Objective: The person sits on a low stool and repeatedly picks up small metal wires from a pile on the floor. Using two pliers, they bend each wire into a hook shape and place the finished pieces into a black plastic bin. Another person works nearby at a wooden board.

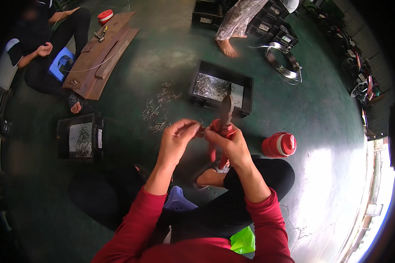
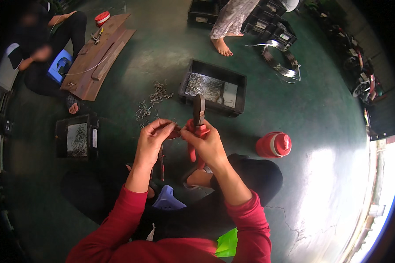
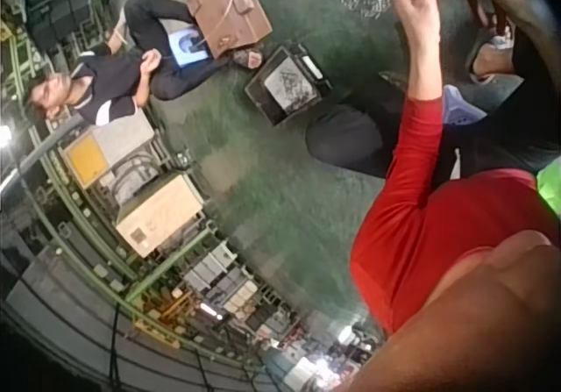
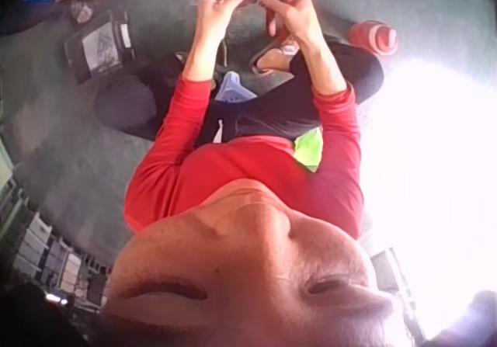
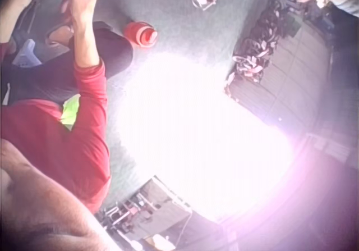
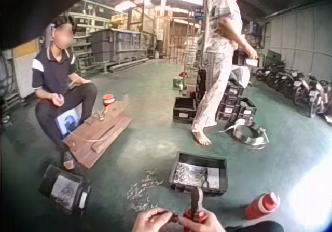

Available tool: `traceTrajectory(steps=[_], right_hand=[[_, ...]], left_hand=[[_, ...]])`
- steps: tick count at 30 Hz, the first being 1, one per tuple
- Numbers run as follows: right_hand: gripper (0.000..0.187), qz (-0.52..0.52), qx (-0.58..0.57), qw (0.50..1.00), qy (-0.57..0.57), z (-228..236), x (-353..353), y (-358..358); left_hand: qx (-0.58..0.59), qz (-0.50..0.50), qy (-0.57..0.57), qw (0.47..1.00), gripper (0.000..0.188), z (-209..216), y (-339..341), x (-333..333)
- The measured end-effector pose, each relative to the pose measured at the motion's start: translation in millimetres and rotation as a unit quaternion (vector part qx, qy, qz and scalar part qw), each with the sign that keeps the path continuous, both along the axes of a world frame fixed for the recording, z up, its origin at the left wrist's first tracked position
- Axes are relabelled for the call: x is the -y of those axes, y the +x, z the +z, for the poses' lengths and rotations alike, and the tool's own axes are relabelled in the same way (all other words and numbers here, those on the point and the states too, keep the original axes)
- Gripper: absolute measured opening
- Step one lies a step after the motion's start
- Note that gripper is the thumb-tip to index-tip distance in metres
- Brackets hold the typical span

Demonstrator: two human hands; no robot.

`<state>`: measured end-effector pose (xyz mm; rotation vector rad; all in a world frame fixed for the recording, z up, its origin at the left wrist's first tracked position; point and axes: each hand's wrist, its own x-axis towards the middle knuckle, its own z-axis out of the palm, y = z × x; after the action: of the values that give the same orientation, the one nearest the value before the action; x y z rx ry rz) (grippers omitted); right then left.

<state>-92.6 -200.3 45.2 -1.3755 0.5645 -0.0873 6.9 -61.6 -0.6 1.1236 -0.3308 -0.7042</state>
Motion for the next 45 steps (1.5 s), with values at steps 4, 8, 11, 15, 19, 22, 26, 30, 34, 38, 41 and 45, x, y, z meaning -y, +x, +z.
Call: traceTrajectory(steps=[4,8,11,15,19,22,26,30,34,38,41,45], right_hand=[[0.018,-0.017,0.042,0.994,-0.096,-13,-2,2],[0.018,-0.037,0.033,0.993,-0.107,-17,2,1],[0.023,-0.022,-0.024,0.992,-0.121,-17,2,2],[0.024,-0.027,0.055,0.972,-0.227,-22,-2,3],[0.022,-0.025,0.050,0.969,-0.241,-27,-2,2],[0.022,-0.051,0.053,0.989,-0.130,-27,-1,4],[0.023,-0.047,0.061,0.989,-0.129,-26,1,5],[0.024,-0.017,0.027,0.990,-0.137,-25,1,3],[0.025,0.001,0.023,0.992,-0.127,-23,0,3],[0.015,-0.003,0.064,0.986,-0.155,-22,-4,5],[0.016,-0.011,0.102,0.969,-0.225,-23,-6,7],[0.020,0.011,0.011,0.985,-0.173,-21,-3,7]], left_hand=[[-0.019,0.009,-0.002,1.000,0.016,-2,5,-3],[0.196,-0.039,0.176,0.964,0.014,8,5,-6],[0.335,-0.017,0.149,0.930,0.009,17,3,-6],[0.407,0.016,0.142,0.902,0.007,20,3,-9],[0.370,0.024,0.138,0.918,0.009,17,1,-12],[0.296,-0.001,0.161,0.942,0.009,16,2,-15],[0.230,-0.017,0.174,0.957,0.010,11,10,-18],[0.151,-0.028,0.104,0.983,0.010,3,16,-19],[0.120,-0.028,0.079,0.989,0.010,-1,19,-19],[0.140,0.013,0.073,0.987,0.011,-2,17,-16],[0.161,0.034,0.100,0.981,0.010,-1,16,-14],[0.167,0.032,0.101,0.980,0.009,3,15,-17]])
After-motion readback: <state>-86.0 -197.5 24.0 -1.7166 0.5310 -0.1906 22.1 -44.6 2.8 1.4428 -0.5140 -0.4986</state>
